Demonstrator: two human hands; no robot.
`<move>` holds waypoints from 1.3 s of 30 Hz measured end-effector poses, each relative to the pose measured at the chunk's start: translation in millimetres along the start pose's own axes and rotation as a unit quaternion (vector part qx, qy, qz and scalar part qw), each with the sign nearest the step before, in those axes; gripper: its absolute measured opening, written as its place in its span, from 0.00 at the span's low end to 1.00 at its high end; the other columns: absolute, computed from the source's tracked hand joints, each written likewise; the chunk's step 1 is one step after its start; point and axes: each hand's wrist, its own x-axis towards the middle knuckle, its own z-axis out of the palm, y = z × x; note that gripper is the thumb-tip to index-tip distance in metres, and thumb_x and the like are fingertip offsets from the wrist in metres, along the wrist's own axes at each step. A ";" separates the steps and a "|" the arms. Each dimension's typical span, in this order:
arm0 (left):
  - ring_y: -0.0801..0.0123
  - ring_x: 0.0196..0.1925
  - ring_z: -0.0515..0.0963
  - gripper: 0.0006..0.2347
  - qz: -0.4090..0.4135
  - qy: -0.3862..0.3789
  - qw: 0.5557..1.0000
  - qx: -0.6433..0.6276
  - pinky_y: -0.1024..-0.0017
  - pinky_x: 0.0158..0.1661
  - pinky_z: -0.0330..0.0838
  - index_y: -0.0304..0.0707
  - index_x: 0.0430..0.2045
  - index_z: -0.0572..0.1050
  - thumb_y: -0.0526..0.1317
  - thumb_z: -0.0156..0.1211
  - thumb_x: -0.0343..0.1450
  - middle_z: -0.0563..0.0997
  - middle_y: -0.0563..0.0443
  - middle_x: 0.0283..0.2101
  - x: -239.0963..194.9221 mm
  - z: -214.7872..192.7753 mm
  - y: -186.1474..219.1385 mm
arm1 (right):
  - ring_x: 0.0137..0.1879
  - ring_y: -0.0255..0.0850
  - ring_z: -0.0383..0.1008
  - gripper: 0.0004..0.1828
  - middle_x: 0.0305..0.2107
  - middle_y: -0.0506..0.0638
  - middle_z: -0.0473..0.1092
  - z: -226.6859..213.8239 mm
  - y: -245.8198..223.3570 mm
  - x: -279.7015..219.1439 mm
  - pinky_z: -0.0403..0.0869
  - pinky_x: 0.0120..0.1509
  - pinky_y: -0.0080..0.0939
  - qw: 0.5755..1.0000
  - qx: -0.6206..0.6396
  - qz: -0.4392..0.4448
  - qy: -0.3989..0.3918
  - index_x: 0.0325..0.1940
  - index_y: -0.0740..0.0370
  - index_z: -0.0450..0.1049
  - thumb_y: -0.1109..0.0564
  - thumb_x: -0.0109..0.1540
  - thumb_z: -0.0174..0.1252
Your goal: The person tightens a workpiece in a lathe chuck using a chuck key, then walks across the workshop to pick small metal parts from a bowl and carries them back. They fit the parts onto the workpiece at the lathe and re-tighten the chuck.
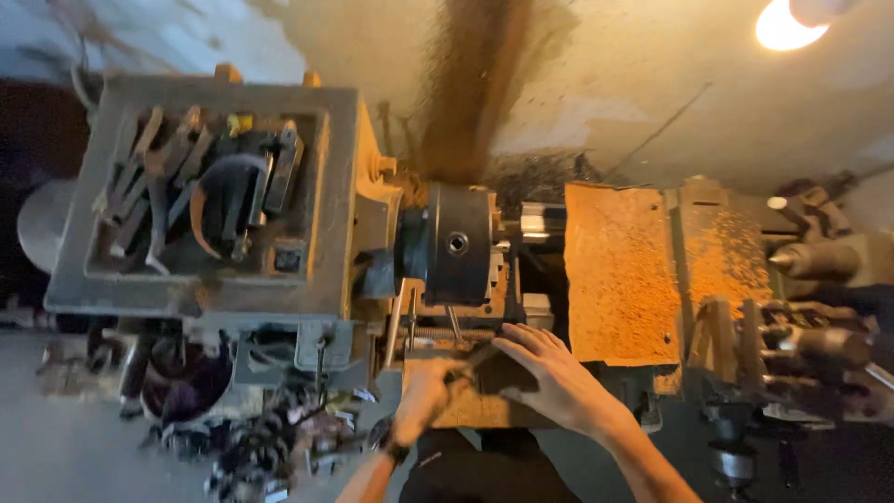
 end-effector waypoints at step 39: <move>0.68 0.29 0.85 0.11 -0.396 0.370 0.835 -0.096 0.68 0.31 0.77 0.35 0.41 0.82 0.41 0.60 0.72 0.87 0.43 0.31 -105.0 -144.5 67.5 | 0.69 0.76 0.55 0.27 0.65 0.80 0.56 25.6 -79.1 444.7 0.57 0.68 0.74 0.966 -0.094 -0.080 0.229 0.62 0.71 0.72 0.62 0.59 0.56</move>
